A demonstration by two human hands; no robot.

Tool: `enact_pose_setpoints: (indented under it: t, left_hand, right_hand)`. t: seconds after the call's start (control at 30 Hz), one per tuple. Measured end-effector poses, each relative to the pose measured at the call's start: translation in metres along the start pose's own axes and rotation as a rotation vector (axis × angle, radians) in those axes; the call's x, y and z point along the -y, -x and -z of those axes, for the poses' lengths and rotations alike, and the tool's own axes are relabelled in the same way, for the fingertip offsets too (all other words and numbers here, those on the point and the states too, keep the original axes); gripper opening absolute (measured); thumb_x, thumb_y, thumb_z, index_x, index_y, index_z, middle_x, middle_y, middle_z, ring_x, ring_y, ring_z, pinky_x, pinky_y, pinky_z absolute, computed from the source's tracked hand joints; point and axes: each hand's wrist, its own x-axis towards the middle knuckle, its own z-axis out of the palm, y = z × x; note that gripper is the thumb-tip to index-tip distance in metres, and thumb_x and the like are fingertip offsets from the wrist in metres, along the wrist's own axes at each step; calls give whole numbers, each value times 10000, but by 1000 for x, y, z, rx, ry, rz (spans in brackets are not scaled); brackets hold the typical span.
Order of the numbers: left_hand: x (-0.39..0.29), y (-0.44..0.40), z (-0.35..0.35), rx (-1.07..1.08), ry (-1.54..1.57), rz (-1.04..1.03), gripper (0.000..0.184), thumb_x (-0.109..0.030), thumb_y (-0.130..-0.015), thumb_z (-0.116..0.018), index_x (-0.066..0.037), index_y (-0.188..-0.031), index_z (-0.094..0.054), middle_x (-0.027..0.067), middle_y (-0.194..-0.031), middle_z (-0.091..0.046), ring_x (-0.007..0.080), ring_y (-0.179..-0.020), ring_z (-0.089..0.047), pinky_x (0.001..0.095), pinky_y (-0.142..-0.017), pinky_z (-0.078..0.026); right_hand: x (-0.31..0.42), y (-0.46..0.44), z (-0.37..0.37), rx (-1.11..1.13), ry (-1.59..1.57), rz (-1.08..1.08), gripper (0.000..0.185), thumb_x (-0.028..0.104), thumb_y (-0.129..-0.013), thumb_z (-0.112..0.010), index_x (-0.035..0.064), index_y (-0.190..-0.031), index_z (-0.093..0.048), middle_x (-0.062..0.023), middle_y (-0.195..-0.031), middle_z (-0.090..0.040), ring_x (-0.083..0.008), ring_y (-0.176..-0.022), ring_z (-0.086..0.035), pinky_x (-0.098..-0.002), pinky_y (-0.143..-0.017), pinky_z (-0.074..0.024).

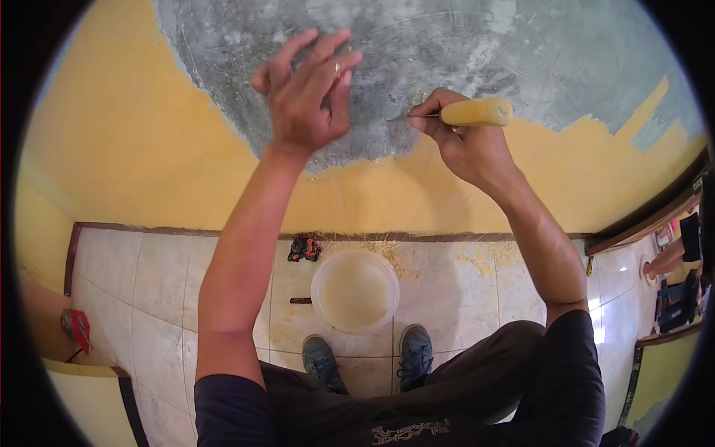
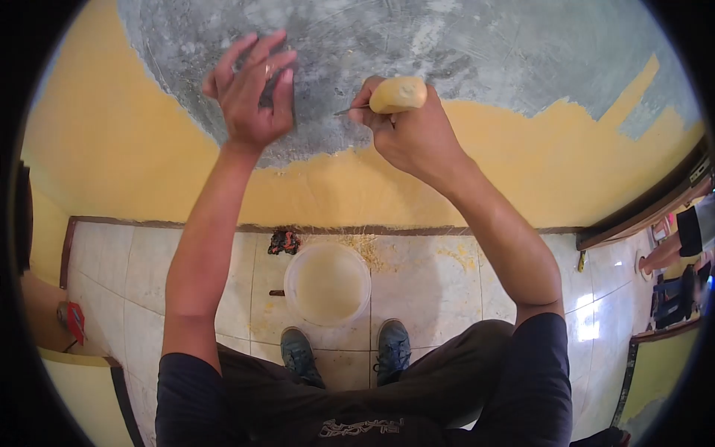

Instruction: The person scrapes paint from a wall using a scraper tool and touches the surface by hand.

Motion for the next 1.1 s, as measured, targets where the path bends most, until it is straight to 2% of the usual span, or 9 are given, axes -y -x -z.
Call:
enact_pose_setpoints:
  t: [0.1,0.17,0.2,0.33,0.4,0.47,0.57,0.97,1.1]
  left_hand:
    - [12,-12,15,56,-13,65,254,-245,-854,-697,-193,-1102,-721,-13,-1280,-664,237,-1313,-485,363,-1069,-238]
    - [20,-11,21,51,-32,83,258,-237,-857,-670,-138,-1091,-711,55,-1268,-667,305,-1332,-465,409,-1084,-235]
    - [23,-9,23,50,-54,92,272,-230,-859,-643,-84,-1081,-702,123,-1256,-671,372,-1351,-445,455,-1098,-233]
    - [32,-7,26,57,-28,84,235,-200,-860,-625,-75,-1043,-701,120,-1243,-677,359,-1346,-457,443,-1092,-239]
    - [35,-3,23,53,-10,74,223,-199,-867,-617,-74,-1030,-701,117,-1242,-679,355,-1348,-460,436,-1088,-244]
    - [40,1,22,49,-3,61,211,-198,-873,-609,-73,-1017,-701,115,-1242,-680,351,-1349,-463,428,-1083,-250]
    - [43,4,20,26,-5,21,193,-194,-888,-595,-69,-990,-701,112,-1243,-682,348,-1349,-469,420,-1074,-263]
    - [41,5,19,56,-83,4,176,-182,-906,-571,-66,-947,-697,114,-1237,-688,347,-1335,-488,413,-1054,-282]
    - [38,5,21,9,-69,-25,179,-183,-905,-568,-69,-948,-700,112,-1242,-686,347,-1338,-484,412,-1059,-280]
  right_hand:
    - [3,8,-12,-8,46,-62,103,-56,-822,-715,-19,-883,-640,-103,-866,-704,-141,-819,-672,-284,-726,-541]
    - [-6,18,-23,-121,19,148,76,-31,-801,-682,14,-831,-629,-112,-791,-692,-291,-710,-673,-330,-629,-527]
    - [-7,23,-28,-117,22,138,76,-31,-801,-682,14,-831,-629,-112,-791,-692,-291,-710,-673,-330,-629,-527]
    - [-15,35,-36,-91,250,270,120,-4,-816,-709,23,-843,-595,-120,-774,-659,-298,-681,-658,-352,-592,-521]
    - [-18,39,-38,-111,207,37,129,5,-815,-718,31,-827,-593,-117,-766,-656,-293,-658,-656,-354,-575,-518]
    - [-35,42,-43,-114,195,42,130,6,-816,-715,31,-817,-587,-111,-760,-654,-285,-636,-652,-360,-560,-515]
    - [-30,38,-46,-211,345,259,165,-17,-768,-741,41,-792,-588,-103,-738,-641,-280,-616,-646,-348,-530,-502]
    - [-38,41,-48,-162,487,352,193,39,-730,-770,85,-742,-583,-59,-724,-604,-237,-611,-617,-349,-529,-495]
    - [-49,54,-57,-55,480,223,182,-2,-702,-752,71,-770,-599,-58,-735,-610,-241,-608,-624,-349,-506,-492]
